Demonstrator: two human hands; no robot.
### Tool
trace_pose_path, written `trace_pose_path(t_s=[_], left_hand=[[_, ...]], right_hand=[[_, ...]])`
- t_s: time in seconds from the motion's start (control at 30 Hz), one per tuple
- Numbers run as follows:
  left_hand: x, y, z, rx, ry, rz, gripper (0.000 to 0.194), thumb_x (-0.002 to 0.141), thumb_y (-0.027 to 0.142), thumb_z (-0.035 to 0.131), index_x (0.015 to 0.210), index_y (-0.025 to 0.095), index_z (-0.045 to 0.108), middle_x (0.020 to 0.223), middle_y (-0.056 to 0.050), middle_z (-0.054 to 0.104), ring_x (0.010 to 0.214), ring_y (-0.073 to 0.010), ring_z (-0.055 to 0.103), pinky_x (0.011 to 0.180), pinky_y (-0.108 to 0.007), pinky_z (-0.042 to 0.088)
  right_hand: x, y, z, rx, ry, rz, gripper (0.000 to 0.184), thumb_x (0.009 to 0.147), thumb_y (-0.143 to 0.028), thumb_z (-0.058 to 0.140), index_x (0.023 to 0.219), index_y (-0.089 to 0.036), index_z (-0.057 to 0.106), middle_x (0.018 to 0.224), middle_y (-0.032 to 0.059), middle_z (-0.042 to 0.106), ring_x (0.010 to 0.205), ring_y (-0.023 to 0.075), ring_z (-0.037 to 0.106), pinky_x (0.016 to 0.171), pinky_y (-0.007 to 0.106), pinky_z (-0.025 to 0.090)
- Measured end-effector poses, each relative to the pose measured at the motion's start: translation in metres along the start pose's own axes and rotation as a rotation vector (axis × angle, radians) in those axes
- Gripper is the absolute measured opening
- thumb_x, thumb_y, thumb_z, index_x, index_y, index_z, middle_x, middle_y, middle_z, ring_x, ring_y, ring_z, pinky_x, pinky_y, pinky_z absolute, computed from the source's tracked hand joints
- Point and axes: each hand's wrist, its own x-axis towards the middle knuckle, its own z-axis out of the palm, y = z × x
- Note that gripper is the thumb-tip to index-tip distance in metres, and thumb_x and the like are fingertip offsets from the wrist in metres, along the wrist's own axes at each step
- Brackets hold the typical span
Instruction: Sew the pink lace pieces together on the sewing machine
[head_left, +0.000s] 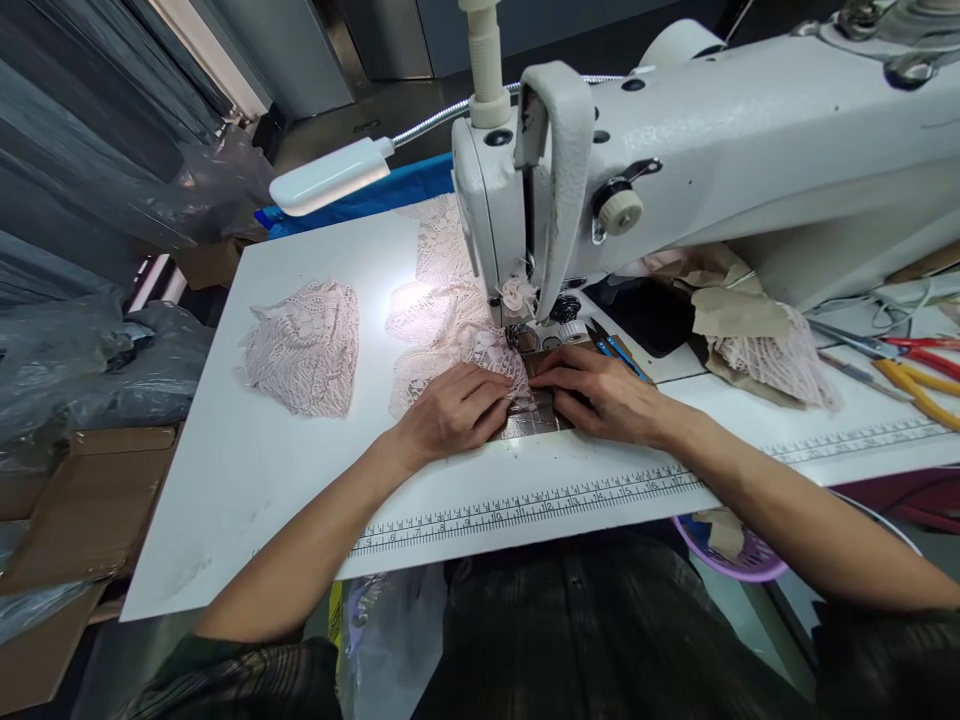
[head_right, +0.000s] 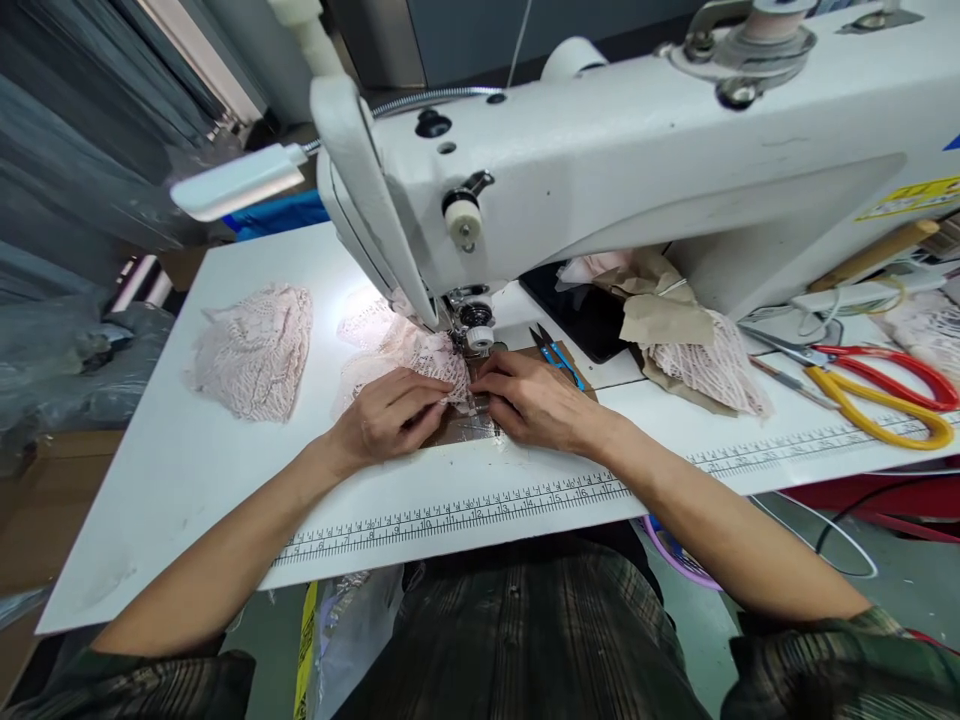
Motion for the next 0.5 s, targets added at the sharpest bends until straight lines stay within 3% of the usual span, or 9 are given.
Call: trace_pose_path(t_s=[0.13,0.33,0.5], left_hand=[[0.0016,0.0013,0.0025,0.015,0.101,-0.043,0.012,0.088,0.009,0.057,0.100,0.011,0.059,0.093,-0.010,0.072,0.080,-0.0158,0.069,0.068,-0.030,0.058],[0.0031,0.0031,0.0039,0.112,-0.070,0.008,0.006,0.088,0.015,0.059,0.083,0.013,0.062,0.092,-0.008,0.073,0.077,-0.0170,0.067,0.067,-0.032,0.054],[0.0021,0.0050,-0.0009,0.143,-0.147,0.004,0.011,0.088,0.025,0.062,0.091,0.016,0.067,0.097,-0.006,0.073,0.078,-0.0170,0.064,0.068,-0.032,0.048]], right_hand=[[0.0008,-0.0034,0.0011,-0.088,-0.031,-0.059,0.040,0.086,-0.013,0.049,0.119,-0.021,0.069,0.104,0.0123,0.059,0.092,0.0229,0.057,0.082,0.040,0.052],[0.0024,-0.0052,0.0002,-0.125,-0.049,-0.088,0.035,0.086,-0.015,0.050,0.110,-0.022,0.073,0.100,0.0122,0.059,0.092,0.0227,0.054,0.081,0.038,0.049],[0.0010,-0.0020,-0.0044,-0.075,-0.094,-0.106,0.037,0.085,-0.015,0.050,0.110,-0.024,0.074,0.103,0.0110,0.061,0.094,0.0219,0.056,0.084,0.038,0.048]])
